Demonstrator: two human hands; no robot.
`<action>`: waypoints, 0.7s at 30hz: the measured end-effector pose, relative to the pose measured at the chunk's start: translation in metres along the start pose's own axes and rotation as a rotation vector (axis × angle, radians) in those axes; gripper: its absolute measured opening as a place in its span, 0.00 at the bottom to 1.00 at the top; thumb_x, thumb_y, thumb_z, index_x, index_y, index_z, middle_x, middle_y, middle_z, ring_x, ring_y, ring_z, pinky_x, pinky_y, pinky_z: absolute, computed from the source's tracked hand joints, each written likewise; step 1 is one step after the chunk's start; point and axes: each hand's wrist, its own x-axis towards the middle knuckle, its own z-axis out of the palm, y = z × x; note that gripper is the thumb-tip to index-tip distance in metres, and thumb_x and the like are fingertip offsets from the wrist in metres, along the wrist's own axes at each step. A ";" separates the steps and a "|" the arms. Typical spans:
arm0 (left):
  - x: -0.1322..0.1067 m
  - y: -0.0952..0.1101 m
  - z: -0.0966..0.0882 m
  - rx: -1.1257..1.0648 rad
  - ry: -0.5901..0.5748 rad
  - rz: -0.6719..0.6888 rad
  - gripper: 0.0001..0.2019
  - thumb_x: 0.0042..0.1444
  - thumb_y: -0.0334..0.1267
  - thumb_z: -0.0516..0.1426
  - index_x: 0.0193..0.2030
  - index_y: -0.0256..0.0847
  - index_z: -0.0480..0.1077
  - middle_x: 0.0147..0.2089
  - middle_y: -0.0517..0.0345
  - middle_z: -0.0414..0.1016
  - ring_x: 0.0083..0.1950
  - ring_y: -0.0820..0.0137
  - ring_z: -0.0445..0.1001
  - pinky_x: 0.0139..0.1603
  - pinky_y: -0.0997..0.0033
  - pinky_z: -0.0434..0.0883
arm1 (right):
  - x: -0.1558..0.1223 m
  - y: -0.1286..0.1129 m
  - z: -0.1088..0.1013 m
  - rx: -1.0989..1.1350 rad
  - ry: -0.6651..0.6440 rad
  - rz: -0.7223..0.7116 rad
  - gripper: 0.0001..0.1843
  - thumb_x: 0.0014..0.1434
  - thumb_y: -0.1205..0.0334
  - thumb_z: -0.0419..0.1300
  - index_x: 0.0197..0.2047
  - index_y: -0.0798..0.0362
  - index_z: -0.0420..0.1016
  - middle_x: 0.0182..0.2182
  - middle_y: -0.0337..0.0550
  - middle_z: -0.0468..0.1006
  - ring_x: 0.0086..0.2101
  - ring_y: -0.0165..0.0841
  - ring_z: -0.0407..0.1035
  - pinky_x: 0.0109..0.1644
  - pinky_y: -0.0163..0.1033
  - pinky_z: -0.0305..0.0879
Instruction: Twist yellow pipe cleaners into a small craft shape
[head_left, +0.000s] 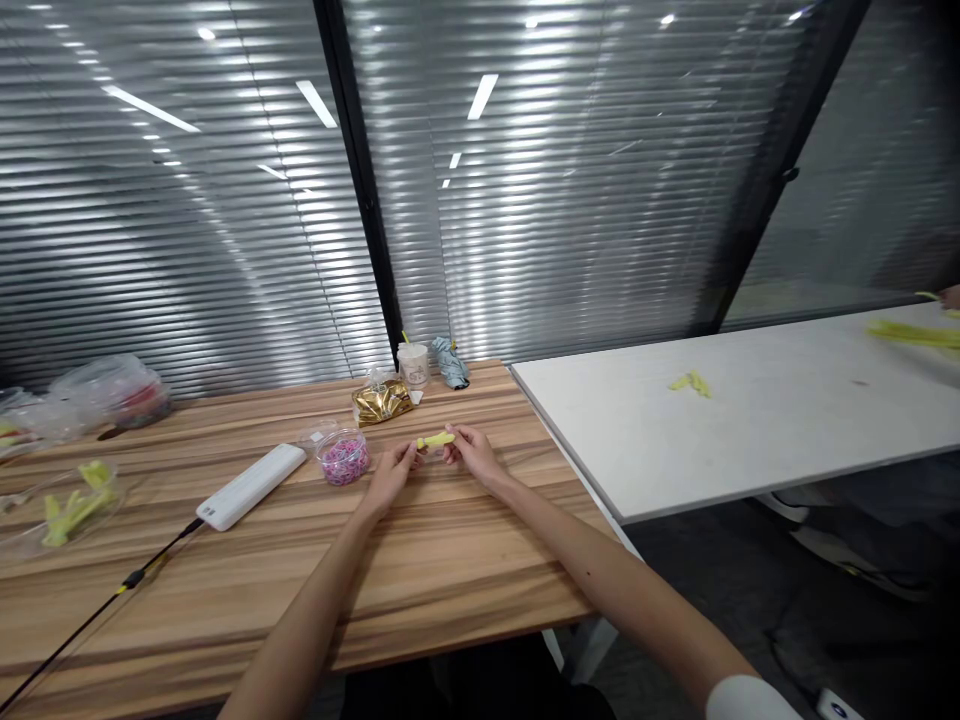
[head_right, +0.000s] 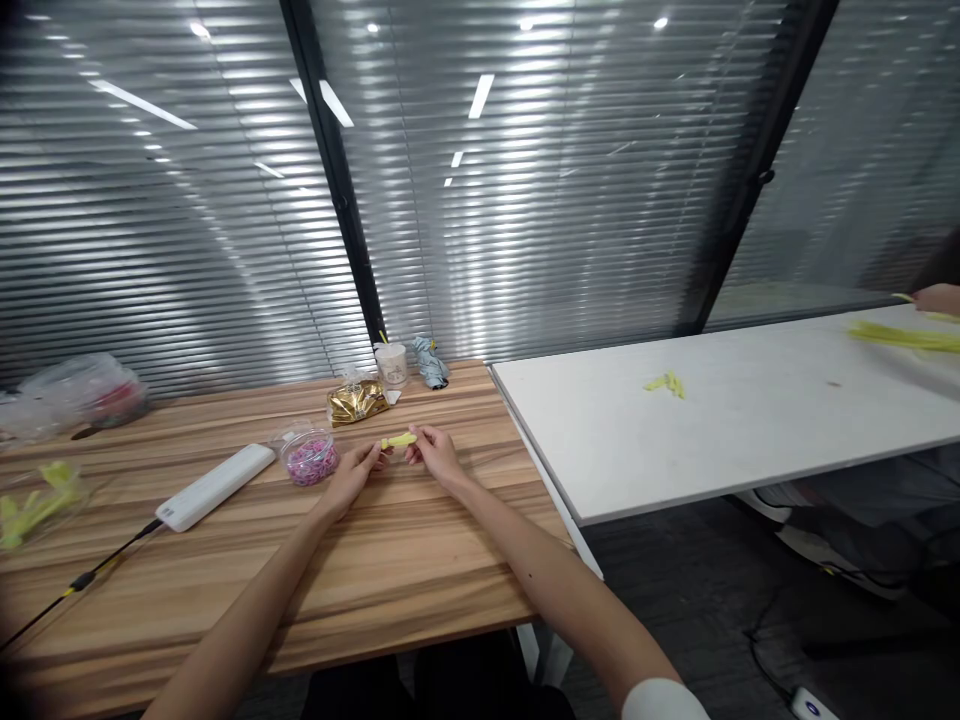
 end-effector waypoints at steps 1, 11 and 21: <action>0.000 0.000 0.000 -0.029 0.000 -0.007 0.20 0.51 0.51 0.51 0.34 0.35 0.71 0.30 0.52 0.74 0.31 0.68 0.71 0.34 0.68 0.69 | 0.000 0.000 0.000 0.012 0.000 0.003 0.23 0.47 0.41 0.56 0.24 0.55 0.65 0.16 0.36 0.68 0.18 0.25 0.62 0.22 0.31 0.60; -0.001 0.001 0.001 -0.301 -0.043 -0.060 0.17 0.48 0.50 0.55 0.34 0.35 0.69 0.32 0.56 0.71 0.32 0.72 0.68 0.36 0.71 0.67 | -0.001 -0.003 0.000 0.136 0.007 0.028 0.21 0.47 0.43 0.57 0.23 0.55 0.67 0.15 0.35 0.68 0.18 0.25 0.61 0.22 0.30 0.55; -0.003 0.002 0.002 -0.395 -0.085 -0.042 0.14 0.49 0.48 0.55 0.32 0.36 0.66 0.31 0.58 0.68 0.33 0.73 0.67 0.37 0.71 0.67 | -0.002 -0.005 0.000 0.219 0.001 0.138 0.19 0.44 0.45 0.60 0.24 0.55 0.67 0.16 0.35 0.69 0.18 0.24 0.61 0.21 0.30 0.52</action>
